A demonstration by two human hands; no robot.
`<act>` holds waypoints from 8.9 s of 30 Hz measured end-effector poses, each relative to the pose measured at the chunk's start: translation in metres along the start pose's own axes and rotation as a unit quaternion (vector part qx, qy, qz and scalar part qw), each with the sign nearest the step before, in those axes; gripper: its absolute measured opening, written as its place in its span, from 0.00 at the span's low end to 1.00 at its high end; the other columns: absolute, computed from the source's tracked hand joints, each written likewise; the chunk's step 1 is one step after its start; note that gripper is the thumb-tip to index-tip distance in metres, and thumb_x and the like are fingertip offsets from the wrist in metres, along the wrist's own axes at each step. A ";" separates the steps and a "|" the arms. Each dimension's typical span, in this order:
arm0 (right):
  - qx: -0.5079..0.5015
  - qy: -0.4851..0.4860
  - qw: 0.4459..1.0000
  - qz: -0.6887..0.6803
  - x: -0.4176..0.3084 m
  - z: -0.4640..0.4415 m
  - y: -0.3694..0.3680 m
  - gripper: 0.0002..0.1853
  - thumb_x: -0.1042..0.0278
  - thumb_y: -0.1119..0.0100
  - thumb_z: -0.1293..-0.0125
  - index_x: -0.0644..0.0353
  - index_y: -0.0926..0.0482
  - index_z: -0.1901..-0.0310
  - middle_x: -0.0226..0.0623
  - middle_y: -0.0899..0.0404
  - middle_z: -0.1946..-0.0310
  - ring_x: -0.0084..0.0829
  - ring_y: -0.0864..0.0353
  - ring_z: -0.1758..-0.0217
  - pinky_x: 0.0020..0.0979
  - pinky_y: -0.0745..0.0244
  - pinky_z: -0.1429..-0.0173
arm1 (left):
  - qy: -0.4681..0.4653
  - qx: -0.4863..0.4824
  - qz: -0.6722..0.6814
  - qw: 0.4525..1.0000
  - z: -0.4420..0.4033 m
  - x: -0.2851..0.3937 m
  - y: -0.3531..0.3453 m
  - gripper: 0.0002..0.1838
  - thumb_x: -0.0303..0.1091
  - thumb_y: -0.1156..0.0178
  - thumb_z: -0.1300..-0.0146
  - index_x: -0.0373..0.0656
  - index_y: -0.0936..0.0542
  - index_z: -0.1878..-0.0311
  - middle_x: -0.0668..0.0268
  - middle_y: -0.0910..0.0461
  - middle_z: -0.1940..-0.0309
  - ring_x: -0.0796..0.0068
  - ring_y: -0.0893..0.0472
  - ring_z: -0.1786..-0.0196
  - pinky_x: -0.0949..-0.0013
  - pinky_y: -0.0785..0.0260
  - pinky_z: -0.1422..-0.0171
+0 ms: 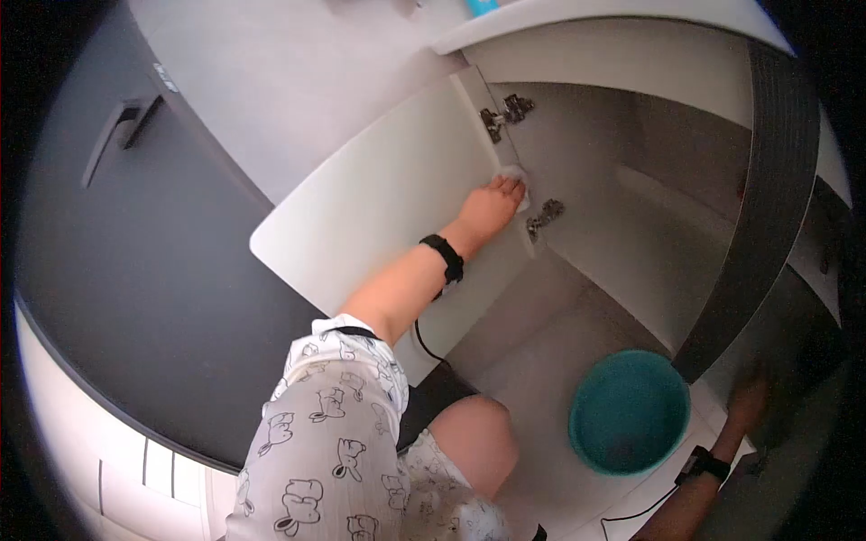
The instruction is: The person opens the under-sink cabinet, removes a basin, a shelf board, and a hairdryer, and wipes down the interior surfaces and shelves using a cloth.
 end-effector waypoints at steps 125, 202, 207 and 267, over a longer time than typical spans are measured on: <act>0.055 -0.017 0.994 -0.095 -0.007 0.016 -0.021 0.19 0.73 0.47 0.43 0.69 0.30 0.50 0.54 0.28 0.52 0.50 0.29 0.48 0.41 0.36 0.44 | -0.103 -0.130 0.393 0.905 -0.025 0.141 -0.054 0.19 0.44 0.46 0.43 0.45 0.24 0.52 0.55 0.24 0.55 0.55 0.24 0.53 0.57 0.31 0.51; 0.097 0.126 0.978 -0.132 -0.005 0.024 -0.020 0.19 0.73 0.43 0.51 0.65 0.30 0.54 0.46 0.28 0.55 0.43 0.31 0.49 0.37 0.40 0.41 | -0.037 0.168 0.485 0.858 -0.228 0.209 -0.131 0.16 0.28 0.49 0.47 0.40 0.28 0.53 0.54 0.27 0.53 0.54 0.28 0.48 0.59 0.35 0.43; 0.115 0.177 0.962 -0.172 -0.036 0.020 -0.003 0.18 0.75 0.44 0.53 0.63 0.30 0.57 0.43 0.28 0.59 0.40 0.30 0.53 0.35 0.38 0.44 | 0.059 -0.034 0.404 0.912 -0.244 0.147 -0.201 0.19 0.30 0.49 0.44 0.46 0.31 0.47 0.61 0.34 0.42 0.67 0.34 0.39 0.66 0.41 0.37; 0.054 0.050 0.994 -0.084 0.056 0.018 -0.064 0.17 0.69 0.45 0.47 0.63 0.31 0.54 0.40 0.28 0.56 0.35 0.32 0.51 0.34 0.39 0.44 | 0.000 -0.136 0.462 0.876 -0.217 0.126 -0.262 0.28 0.50 0.54 0.44 0.46 0.33 0.42 0.56 0.34 0.42 0.60 0.32 0.42 0.61 0.39 0.40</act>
Point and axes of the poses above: each hand's wrist, its own z-axis away from the middle knuckle, its own y-axis out of the back of the hand, x = y × z, the point moved 1 cm from there along -z, towards the middle knuckle
